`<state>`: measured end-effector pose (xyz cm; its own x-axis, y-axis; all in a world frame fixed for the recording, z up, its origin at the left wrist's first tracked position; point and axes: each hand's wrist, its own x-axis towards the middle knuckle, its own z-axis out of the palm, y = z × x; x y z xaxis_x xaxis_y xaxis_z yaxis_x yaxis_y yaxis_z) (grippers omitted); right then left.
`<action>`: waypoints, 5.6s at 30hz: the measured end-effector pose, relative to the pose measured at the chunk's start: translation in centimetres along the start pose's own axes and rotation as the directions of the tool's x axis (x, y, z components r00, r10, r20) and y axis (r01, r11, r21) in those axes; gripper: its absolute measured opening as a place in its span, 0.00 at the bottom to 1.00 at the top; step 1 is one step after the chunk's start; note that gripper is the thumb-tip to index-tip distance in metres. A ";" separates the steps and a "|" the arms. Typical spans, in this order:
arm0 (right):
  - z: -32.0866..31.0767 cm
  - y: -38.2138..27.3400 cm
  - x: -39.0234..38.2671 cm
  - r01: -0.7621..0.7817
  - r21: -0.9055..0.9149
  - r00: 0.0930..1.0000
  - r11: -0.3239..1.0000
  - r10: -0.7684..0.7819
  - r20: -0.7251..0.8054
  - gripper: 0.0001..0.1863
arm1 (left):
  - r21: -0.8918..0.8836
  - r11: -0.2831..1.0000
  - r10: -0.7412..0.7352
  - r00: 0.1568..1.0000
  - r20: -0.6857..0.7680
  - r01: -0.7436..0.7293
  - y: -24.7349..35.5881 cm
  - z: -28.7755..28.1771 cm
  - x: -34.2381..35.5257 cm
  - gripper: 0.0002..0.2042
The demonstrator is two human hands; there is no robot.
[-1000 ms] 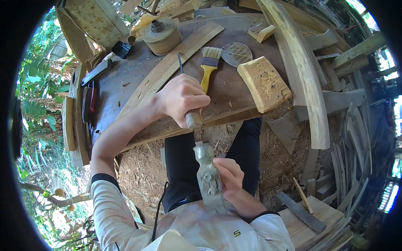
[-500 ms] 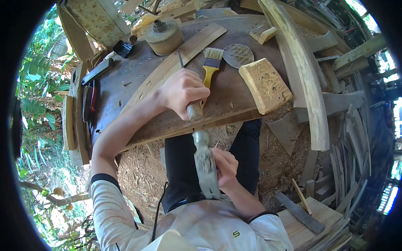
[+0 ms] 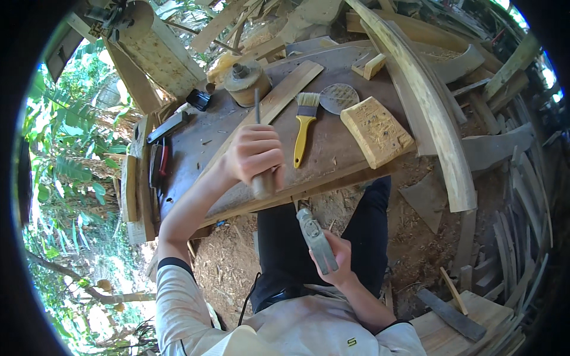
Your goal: The person uses a chisel and hammer to carve a long wooden plank on a workbench. After carving, they smooth the plank's surface with a sanding block and brush away wood shavings.
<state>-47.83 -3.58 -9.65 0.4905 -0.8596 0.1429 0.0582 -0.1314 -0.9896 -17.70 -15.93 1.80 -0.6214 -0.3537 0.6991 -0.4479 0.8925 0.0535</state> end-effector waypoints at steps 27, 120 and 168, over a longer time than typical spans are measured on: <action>-2.1 -1.1 0.4 -0.064 0.130 0.995 0.989 0.073 -0.064 0.16 | -0.141 0.975 -0.192 0.968 -0.161 0.170 3.7 2.0 -1.4 0.20; 1.3 1.1 0.5 0.074 -0.002 0.979 0.997 -0.073 -0.189 0.52 | -0.047 0.951 -0.307 0.929 -0.209 0.304 2.6 6.8 -4.8 0.14; 1.2 2.1 1.6 0.091 0.021 0.966 0.996 -0.083 -0.246 0.46 | -0.019 0.942 -0.334 0.942 -0.003 0.334 1.8 6.8 -3.7 0.16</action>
<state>-45.86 -4.63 -11.51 0.2551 -0.9406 0.2240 0.1206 -0.1989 -0.9726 -20.54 -14.93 -5.54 -0.4343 -0.6311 0.6428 -0.6173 0.7282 0.2978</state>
